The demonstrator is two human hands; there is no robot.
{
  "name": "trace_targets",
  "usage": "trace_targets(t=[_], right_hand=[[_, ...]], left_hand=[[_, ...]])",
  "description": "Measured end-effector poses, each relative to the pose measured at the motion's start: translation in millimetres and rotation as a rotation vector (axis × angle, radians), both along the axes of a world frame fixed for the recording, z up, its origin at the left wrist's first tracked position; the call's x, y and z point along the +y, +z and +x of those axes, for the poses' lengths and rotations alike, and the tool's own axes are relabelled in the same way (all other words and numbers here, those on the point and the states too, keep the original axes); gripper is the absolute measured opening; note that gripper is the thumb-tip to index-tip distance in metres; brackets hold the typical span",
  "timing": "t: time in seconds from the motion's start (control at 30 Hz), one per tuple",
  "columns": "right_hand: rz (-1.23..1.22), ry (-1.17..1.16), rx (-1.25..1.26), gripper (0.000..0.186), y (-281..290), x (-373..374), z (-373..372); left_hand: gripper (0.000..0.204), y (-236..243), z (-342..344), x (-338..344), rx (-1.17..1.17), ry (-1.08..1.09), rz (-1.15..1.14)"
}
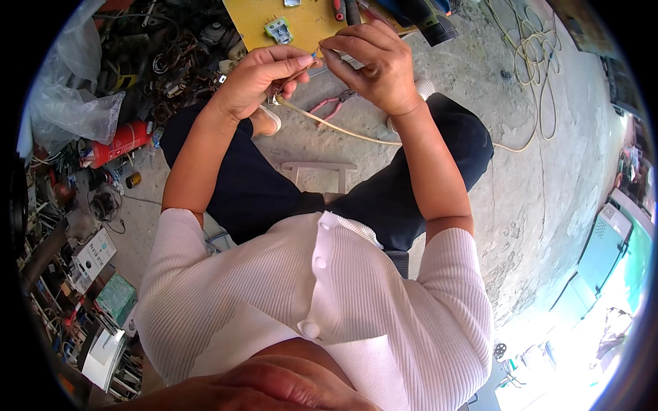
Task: The person works on a circuit board by hand, stripping wires with pliers and using a drill on a component.
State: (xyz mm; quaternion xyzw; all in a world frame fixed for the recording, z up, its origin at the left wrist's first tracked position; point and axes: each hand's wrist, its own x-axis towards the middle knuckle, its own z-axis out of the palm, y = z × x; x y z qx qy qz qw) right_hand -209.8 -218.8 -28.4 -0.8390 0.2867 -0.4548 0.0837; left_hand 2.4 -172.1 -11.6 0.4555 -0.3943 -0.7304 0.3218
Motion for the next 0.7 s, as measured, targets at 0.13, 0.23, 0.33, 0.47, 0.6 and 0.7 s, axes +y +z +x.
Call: trace_targets(t=[0.13,0.23,0.33,0.47,0.6,0.7], right_hand=[[0.108,0.005,-0.030,0.017,7,7,2],[0.227,0.020,-0.088,0.016,5,12,4],[0.323,0.038,-0.107,0.016,3,12,5],[0.537,-0.002,-0.138,0.017,17,13,8],[0.547,-0.014,-0.152,0.018,11,11,1],[0.567,0.022,-0.174,0.018,12,13,1]], left_hand=[[0.026,3,-1,0,-0.032,-0.040,-0.001],[0.026,3,-2,0,-0.043,-0.073,0.014],[0.025,2,-5,2,-0.058,-0.030,0.010],[0.023,-2,-9,3,-0.071,0.124,-0.101],[0.021,-10,-11,3,-0.264,0.218,-0.433],[0.018,-10,-14,7,-0.386,0.259,-0.615]])
